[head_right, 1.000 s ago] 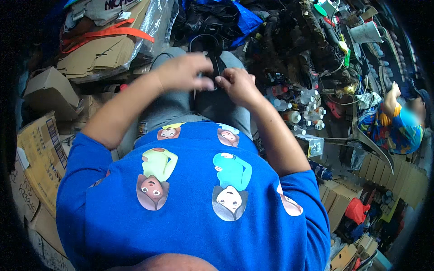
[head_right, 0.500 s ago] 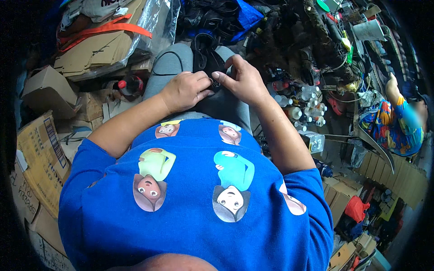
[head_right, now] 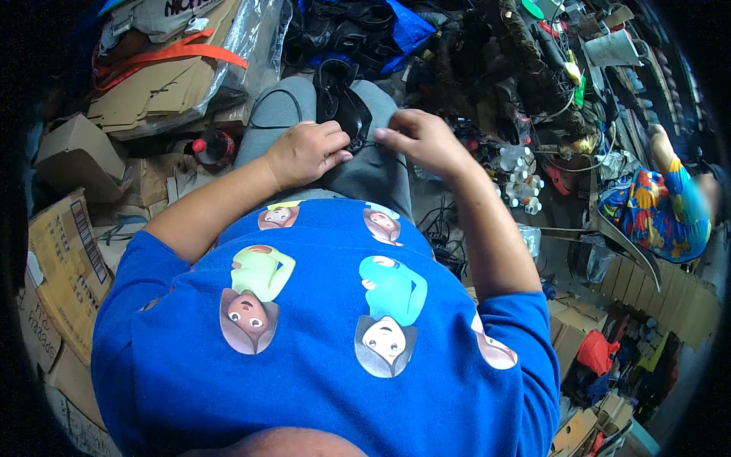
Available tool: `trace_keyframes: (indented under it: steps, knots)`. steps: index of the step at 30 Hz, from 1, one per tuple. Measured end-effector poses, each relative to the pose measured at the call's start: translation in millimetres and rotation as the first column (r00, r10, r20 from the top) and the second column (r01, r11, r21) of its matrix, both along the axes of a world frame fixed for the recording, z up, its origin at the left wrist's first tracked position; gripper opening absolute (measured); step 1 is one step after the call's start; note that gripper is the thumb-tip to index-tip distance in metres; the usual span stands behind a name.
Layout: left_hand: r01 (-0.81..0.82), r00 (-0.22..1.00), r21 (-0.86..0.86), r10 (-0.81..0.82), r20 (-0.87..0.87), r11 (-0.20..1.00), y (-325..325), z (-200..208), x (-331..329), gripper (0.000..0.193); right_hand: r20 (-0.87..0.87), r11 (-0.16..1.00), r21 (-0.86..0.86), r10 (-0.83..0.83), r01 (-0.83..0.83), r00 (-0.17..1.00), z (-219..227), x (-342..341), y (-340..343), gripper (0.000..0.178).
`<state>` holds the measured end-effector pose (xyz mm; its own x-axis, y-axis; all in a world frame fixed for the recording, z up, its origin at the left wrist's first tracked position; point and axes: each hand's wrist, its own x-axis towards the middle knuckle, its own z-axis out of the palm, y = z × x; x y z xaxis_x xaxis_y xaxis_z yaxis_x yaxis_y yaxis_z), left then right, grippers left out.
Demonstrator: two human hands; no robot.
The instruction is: Stitching components of a black shoe by hand using a needle and thread.
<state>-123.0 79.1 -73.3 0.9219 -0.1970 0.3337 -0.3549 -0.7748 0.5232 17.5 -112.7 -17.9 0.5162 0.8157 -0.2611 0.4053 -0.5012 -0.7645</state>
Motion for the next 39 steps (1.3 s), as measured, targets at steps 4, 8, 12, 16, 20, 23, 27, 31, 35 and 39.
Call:
trace_keyframes:
  steps: [4, 8, 12, 16, 20, 23, 27, 31, 35, 39]
  knots:
    - [0.027, 0.999, -0.001, -0.027, 0.021, 1.000, -1, 1, 1, 0.020, 0.107, 0.957, -0.223, 0.214, -0.187, 0.971, -8, -12, 27, 0.028]
    - [-0.005, 1.000, -0.011, 0.005, -0.012, 1.000, -2, 3, -2, 0.020, 0.112, 0.957, -0.185, 0.247, -0.224, 0.963, -7, -12, 16, 0.026]
    - [-0.018, 0.991, -0.109, 0.004, -0.131, 0.994, 7, 3, 1, 0.019, 0.148, 0.970, -0.048, 0.241, -0.236, 0.959, 3, -19, -21, 0.023]
    - [0.011, 0.996, -0.296, -0.037, -0.082, 0.955, 34, 11, 33, 0.016, -0.035, 0.992, 0.081, -0.095, 0.098, 0.995, 23, -28, -33, 0.017]
    - [0.095, 0.990, -0.226, -0.116, -0.080, 0.969, 35, 4, 64, 0.016, 0.112, 0.995, 0.062, -0.089, 0.082, 0.990, 17, -30, -8, 0.022]
    - [0.173, 0.921, -0.222, -0.238, -0.308, 0.959, 37, 9, 78, 0.019, 0.240, 0.998, -0.060, 0.010, 0.005, 0.971, 15, -27, 1, 0.029]
    - [0.172, 0.879, -0.272, -0.272, -0.391, 0.947, 39, 10, 84, 0.016, 0.245, 0.994, -0.114, 0.022, 0.006, 0.969, 13, -26, 4, 0.022]
    - [0.207, 0.769, -0.432, -0.419, -0.483, 0.878, 46, 1, 93, 0.016, 0.231, 0.988, -0.153, 0.011, 0.025, 0.973, 22, -26, 11, 0.026]
    - [0.202, 0.679, -0.523, -0.503, -0.535, 0.828, 47, 5, 97, 0.021, 0.259, 0.983, -0.180, 0.015, 0.033, 0.966, 25, -28, 15, 0.025]
    - [0.194, 0.656, -0.527, -0.509, -0.558, 0.828, 48, 10, 98, 0.024, 0.290, 0.972, -0.226, 0.000, 0.069, 0.957, 27, -35, 19, 0.025]
